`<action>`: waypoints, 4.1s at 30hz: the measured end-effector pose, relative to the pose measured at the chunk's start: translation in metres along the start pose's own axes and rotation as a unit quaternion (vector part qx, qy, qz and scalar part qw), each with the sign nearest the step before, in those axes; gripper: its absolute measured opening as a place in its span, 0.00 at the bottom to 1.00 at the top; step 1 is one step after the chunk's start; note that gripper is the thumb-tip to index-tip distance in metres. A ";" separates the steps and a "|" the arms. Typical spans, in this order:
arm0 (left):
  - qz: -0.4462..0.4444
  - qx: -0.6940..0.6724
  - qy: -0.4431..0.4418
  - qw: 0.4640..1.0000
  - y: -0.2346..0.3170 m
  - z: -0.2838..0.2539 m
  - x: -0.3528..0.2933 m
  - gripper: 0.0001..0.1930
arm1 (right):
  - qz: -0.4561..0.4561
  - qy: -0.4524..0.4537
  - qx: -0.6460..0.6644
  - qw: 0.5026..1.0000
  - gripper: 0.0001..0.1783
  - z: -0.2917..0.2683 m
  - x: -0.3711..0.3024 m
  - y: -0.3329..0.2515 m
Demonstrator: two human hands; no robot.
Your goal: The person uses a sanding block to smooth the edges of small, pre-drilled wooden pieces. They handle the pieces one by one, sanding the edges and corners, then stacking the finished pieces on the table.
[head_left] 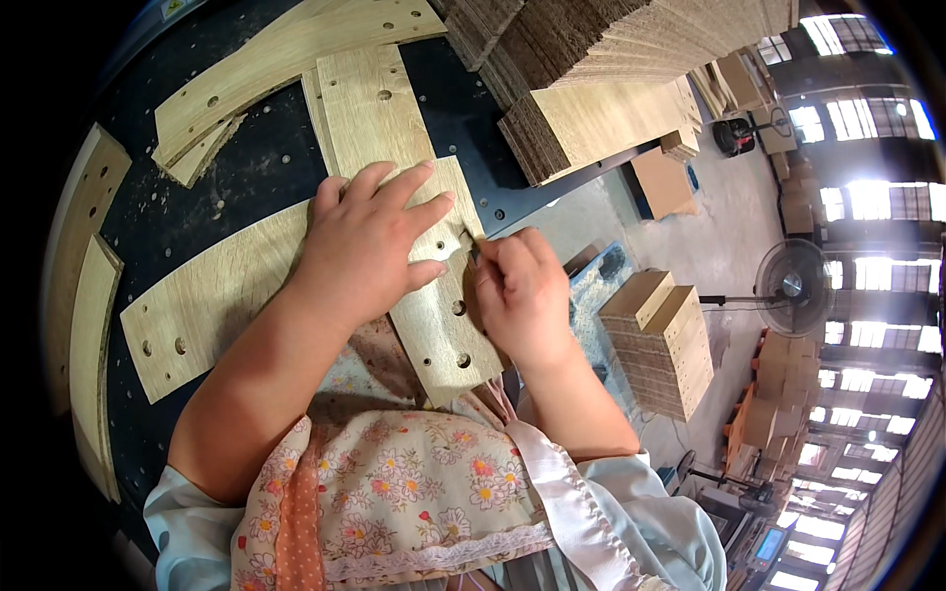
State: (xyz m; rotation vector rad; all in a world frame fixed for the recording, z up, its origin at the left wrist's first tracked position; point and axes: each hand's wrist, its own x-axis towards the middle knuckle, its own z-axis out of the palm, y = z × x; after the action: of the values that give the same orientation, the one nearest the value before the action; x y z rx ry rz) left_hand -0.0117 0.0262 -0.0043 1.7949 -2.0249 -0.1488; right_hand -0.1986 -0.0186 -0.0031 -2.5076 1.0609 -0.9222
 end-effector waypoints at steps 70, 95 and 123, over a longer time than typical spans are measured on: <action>-0.005 -0.008 0.002 1.000 -0.001 0.002 -0.001 0.33 | 0.171 -0.056 0.152 0.972 0.08 -0.003 0.012 0.014; -0.008 -0.003 -0.033 0.999 -0.001 -0.003 0.002 0.34 | 0.243 -0.142 0.200 0.938 0.25 0.022 0.025 0.032; -0.006 -0.015 -0.038 0.999 0.004 -0.005 0.005 0.34 | 0.297 -0.181 0.372 0.861 0.16 0.022 0.025 0.048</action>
State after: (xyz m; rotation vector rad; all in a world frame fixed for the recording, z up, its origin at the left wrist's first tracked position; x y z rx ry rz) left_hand -0.0138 0.0226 0.0024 1.8094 -2.0517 -0.2539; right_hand -0.1971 -0.0698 -0.0311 -1.4940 0.9963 -0.4959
